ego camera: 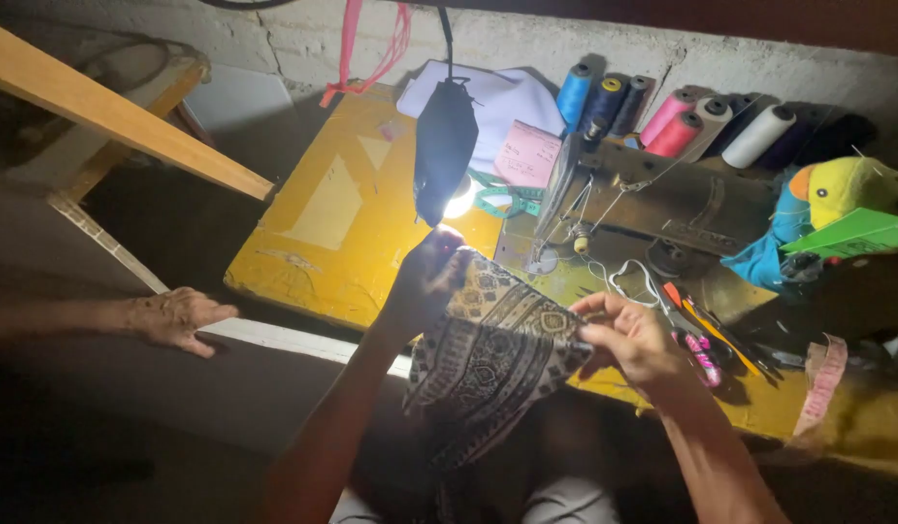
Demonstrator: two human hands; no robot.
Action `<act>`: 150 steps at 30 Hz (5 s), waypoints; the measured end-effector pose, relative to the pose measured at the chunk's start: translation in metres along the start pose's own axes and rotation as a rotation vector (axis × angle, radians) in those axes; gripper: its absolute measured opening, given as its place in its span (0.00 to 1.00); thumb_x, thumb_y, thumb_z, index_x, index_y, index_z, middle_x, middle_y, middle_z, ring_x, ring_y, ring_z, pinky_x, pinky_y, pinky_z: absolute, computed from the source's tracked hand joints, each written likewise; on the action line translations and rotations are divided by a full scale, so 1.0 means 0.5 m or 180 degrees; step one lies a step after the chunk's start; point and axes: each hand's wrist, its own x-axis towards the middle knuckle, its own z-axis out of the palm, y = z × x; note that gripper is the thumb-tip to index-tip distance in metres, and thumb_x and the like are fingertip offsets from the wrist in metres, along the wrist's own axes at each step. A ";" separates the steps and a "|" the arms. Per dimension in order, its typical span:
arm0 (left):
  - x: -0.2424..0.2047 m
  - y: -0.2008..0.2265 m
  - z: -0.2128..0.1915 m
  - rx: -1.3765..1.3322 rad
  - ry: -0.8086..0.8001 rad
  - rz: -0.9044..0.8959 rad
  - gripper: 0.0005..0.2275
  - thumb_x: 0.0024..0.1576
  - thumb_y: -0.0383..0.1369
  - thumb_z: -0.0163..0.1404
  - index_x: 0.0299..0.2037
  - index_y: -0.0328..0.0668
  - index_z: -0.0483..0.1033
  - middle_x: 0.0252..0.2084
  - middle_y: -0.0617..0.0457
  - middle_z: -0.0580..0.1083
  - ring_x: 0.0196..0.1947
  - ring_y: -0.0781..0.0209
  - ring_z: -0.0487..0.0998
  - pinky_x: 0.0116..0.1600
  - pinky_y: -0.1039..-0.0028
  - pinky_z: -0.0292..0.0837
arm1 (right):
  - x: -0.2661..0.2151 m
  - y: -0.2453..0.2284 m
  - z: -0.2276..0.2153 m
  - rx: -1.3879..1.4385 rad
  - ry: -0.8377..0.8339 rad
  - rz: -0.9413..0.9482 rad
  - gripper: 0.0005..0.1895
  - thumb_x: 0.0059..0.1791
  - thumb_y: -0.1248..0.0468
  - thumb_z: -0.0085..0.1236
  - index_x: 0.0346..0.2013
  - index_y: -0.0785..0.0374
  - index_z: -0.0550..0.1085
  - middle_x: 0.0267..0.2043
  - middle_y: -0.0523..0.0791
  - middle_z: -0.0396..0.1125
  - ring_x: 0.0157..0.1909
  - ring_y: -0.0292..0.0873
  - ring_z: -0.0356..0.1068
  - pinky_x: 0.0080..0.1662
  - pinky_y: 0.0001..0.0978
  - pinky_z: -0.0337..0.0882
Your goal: Preparing and inspecting a strip of patterned fabric at a sewing workstation by running it through the hands to check for quality and alignment.
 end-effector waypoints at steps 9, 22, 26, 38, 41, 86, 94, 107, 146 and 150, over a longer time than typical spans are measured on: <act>0.043 -0.086 0.034 0.0530 -0.0414 0.0528 0.04 0.51 0.34 0.57 0.34 0.50 0.83 0.31 0.49 0.79 0.33 0.55 0.80 0.41 0.66 0.75 | 0.074 0.047 -0.018 -0.0795 0.0748 0.0006 0.08 0.49 0.71 0.60 0.40 0.73 0.79 0.26 0.57 0.74 0.22 0.48 0.75 0.25 0.37 0.80; 0.078 -0.071 0.042 0.0740 -0.0714 0.0333 0.06 0.53 0.36 0.54 0.37 0.52 0.83 0.35 0.50 0.81 0.42 0.47 0.82 0.49 0.60 0.76 | 0.103 0.047 -0.015 -0.2092 0.0826 -0.0208 0.11 0.45 0.67 0.60 0.39 0.58 0.85 0.29 0.48 0.77 0.23 0.38 0.74 0.27 0.29 0.74; 0.072 -0.051 0.043 0.0581 -0.0741 0.0050 0.06 0.53 0.36 0.53 0.35 0.51 0.83 0.30 0.50 0.81 0.38 0.52 0.83 0.46 0.63 0.76 | 0.108 0.044 -0.012 -0.2257 0.0796 -0.0252 0.11 0.45 0.65 0.60 0.38 0.55 0.85 0.32 0.45 0.79 0.30 0.36 0.76 0.35 0.32 0.76; 0.088 -0.054 0.042 0.0611 -0.0877 -0.0012 0.07 0.52 0.36 0.54 0.36 0.50 0.84 0.35 0.47 0.82 0.44 0.46 0.83 0.50 0.58 0.76 | 0.124 0.050 -0.011 -0.2310 0.0794 -0.0427 0.09 0.47 0.62 0.63 0.41 0.55 0.84 0.39 0.49 0.78 0.42 0.47 0.79 0.44 0.40 0.78; 0.094 -0.066 0.049 0.0653 -0.0900 -0.0007 0.07 0.52 0.36 0.54 0.37 0.48 0.83 0.37 0.45 0.82 0.45 0.43 0.83 0.51 0.55 0.75 | 0.145 0.062 -0.003 -0.2317 0.0820 -0.0738 0.08 0.49 0.59 0.64 0.42 0.52 0.84 0.39 0.44 0.78 0.42 0.43 0.79 0.43 0.38 0.78; 0.211 -0.249 0.104 0.2129 -0.1161 0.1040 0.04 0.57 0.39 0.53 0.35 0.55 0.79 0.34 0.52 0.76 0.38 0.47 0.81 0.46 0.59 0.78 | 0.244 0.139 -0.044 -0.3457 0.1083 -0.2156 0.08 0.51 0.64 0.56 0.41 0.53 0.81 0.32 0.44 0.73 0.36 0.46 0.77 0.38 0.36 0.79; 0.152 -0.175 0.100 0.3124 -0.0841 0.2600 0.05 0.59 0.38 0.50 0.31 0.55 0.71 0.31 0.58 0.66 0.34 0.59 0.72 0.40 0.68 0.68 | 0.219 0.138 -0.047 -0.3661 0.0722 -0.2263 0.10 0.49 0.72 0.54 0.40 0.60 0.80 0.32 0.49 0.72 0.36 0.50 0.78 0.38 0.40 0.79; 0.152 -0.223 0.093 0.3084 -0.0557 0.3784 0.05 0.61 0.35 0.50 0.33 0.51 0.71 0.32 0.54 0.63 0.35 0.54 0.66 0.41 0.65 0.61 | 0.160 0.130 -0.023 -0.4081 0.0611 -0.3325 0.08 0.49 0.71 0.55 0.35 0.56 0.80 0.28 0.41 0.63 0.32 0.41 0.70 0.37 0.31 0.72; 0.060 -0.123 0.078 0.3153 -0.0288 0.2728 0.06 0.52 0.41 0.56 0.26 0.54 0.77 0.24 0.58 0.72 0.32 0.59 0.71 0.41 0.64 0.61 | 0.145 0.109 -0.028 -0.4452 -0.0023 -0.3698 0.12 0.47 0.71 0.57 0.39 0.51 0.79 0.31 0.40 0.60 0.34 0.41 0.65 0.39 0.33 0.69; 0.049 -0.156 0.102 0.3113 -0.0030 0.2373 0.07 0.50 0.41 0.58 0.25 0.56 0.75 0.23 0.59 0.70 0.30 0.59 0.70 0.38 0.64 0.61 | 0.145 0.108 -0.030 -0.4548 -0.0018 -0.3722 0.12 0.47 0.72 0.56 0.40 0.50 0.78 0.32 0.40 0.59 0.34 0.41 0.64 0.39 0.33 0.69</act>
